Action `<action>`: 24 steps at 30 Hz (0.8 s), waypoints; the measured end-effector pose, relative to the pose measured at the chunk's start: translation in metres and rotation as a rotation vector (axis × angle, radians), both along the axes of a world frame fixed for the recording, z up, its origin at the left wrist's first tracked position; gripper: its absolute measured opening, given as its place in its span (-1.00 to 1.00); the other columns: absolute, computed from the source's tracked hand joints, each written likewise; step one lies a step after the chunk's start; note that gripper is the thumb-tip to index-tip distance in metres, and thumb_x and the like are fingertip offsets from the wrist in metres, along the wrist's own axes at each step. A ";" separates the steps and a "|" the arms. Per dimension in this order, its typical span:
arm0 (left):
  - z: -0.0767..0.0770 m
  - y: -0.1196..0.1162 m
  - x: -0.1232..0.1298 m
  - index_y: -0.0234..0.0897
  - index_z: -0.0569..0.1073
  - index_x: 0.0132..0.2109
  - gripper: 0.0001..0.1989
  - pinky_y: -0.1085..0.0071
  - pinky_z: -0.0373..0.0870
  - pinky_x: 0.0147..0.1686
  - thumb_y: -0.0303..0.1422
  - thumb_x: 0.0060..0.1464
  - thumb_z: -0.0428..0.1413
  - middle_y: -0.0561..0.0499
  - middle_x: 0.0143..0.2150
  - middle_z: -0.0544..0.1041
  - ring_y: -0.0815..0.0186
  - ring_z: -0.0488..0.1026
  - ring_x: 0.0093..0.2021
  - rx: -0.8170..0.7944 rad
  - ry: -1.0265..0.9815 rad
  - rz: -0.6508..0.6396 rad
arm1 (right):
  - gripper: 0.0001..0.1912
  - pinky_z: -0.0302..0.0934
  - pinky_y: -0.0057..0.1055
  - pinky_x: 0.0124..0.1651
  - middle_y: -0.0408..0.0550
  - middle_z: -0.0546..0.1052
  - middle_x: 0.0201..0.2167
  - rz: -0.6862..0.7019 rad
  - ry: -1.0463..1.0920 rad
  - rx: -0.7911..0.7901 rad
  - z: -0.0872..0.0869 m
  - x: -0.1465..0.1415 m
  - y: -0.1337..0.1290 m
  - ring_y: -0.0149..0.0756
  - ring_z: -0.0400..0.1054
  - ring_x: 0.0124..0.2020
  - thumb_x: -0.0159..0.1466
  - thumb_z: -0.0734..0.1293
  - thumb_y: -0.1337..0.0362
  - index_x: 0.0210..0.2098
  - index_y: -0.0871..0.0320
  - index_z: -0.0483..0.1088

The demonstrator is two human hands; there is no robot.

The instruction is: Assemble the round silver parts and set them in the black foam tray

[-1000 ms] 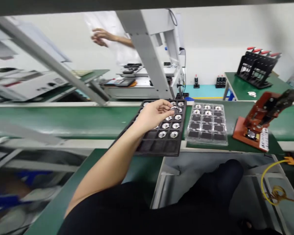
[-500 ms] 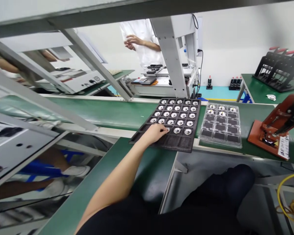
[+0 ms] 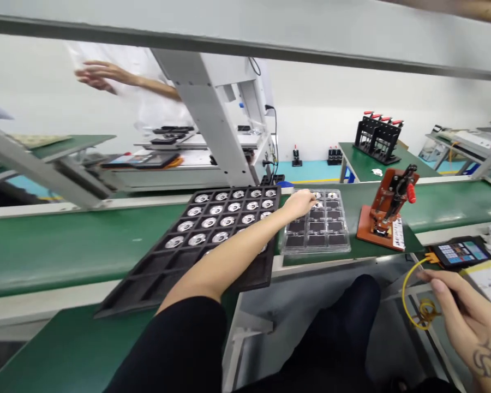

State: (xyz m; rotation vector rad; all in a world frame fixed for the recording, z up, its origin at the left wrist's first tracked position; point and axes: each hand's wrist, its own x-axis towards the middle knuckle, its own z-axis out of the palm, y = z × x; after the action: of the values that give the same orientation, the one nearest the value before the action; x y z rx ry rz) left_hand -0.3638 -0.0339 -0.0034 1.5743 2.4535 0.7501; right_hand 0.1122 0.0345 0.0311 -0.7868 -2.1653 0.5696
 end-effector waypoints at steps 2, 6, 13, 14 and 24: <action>-0.002 0.026 -0.005 -0.35 0.64 -0.10 -0.79 0.13 0.54 0.09 -0.26 0.30 0.28 -0.19 -0.03 0.66 0.07 0.61 0.03 -0.088 -0.001 0.049 | -0.74 0.58 -0.20 -0.03 -0.06 0.73 -0.11 -0.014 -0.017 0.027 -0.006 0.018 -0.003 -0.04 0.67 -0.15 0.44 0.34 -0.04 -0.09 -0.11 0.62; 0.000 0.040 -0.011 -0.31 0.55 0.07 -0.71 0.16 0.61 -0.05 -0.20 0.37 0.26 -0.09 0.01 0.61 0.19 0.60 -0.06 -0.196 0.003 0.093 | -0.72 0.60 -0.30 -0.12 -0.05 0.74 -0.14 -0.131 -0.045 0.027 -0.020 0.056 -0.008 -0.05 0.69 -0.19 0.41 0.38 -0.07 -0.10 -0.09 0.64; 0.036 0.036 0.058 -0.25 0.51 -0.23 -0.97 0.34 0.48 -0.12 -0.43 0.19 0.23 -0.05 -0.22 0.60 0.17 0.57 -0.15 0.055 0.089 -0.122 | -0.71 0.61 -0.38 -0.26 -0.03 0.75 -0.20 -0.174 0.060 -0.135 -0.017 0.069 -0.013 -0.04 0.70 -0.20 0.43 0.38 -0.06 -0.12 -0.07 0.67; 0.043 0.037 0.080 -0.24 0.50 -0.21 -0.98 0.34 0.49 -0.11 -0.43 0.22 0.21 -0.04 -0.20 0.60 0.19 0.57 -0.16 0.103 0.089 -0.211 | -0.69 0.61 -0.37 -0.25 -0.02 0.74 -0.24 -0.149 0.086 -0.161 -0.012 0.063 -0.014 -0.06 0.69 -0.24 0.45 0.36 -0.05 -0.12 -0.05 0.67; 0.084 0.055 0.269 -0.22 0.51 0.07 -0.83 0.33 0.62 -0.05 -0.46 0.46 0.05 -0.17 -0.05 0.67 0.20 0.66 -0.06 0.849 0.259 -1.193 | -0.49 0.46 -0.31 -0.29 -0.09 0.58 -0.26 0.078 0.322 -0.327 0.024 0.025 -0.009 -0.30 0.46 -0.38 0.33 0.54 0.06 0.21 0.04 0.49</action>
State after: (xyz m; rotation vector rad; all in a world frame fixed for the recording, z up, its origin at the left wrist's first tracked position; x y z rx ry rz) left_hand -0.0945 0.0207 0.0808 2.9875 0.7703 1.3579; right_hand 0.1373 0.0257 0.0551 -0.7235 -1.8347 1.0361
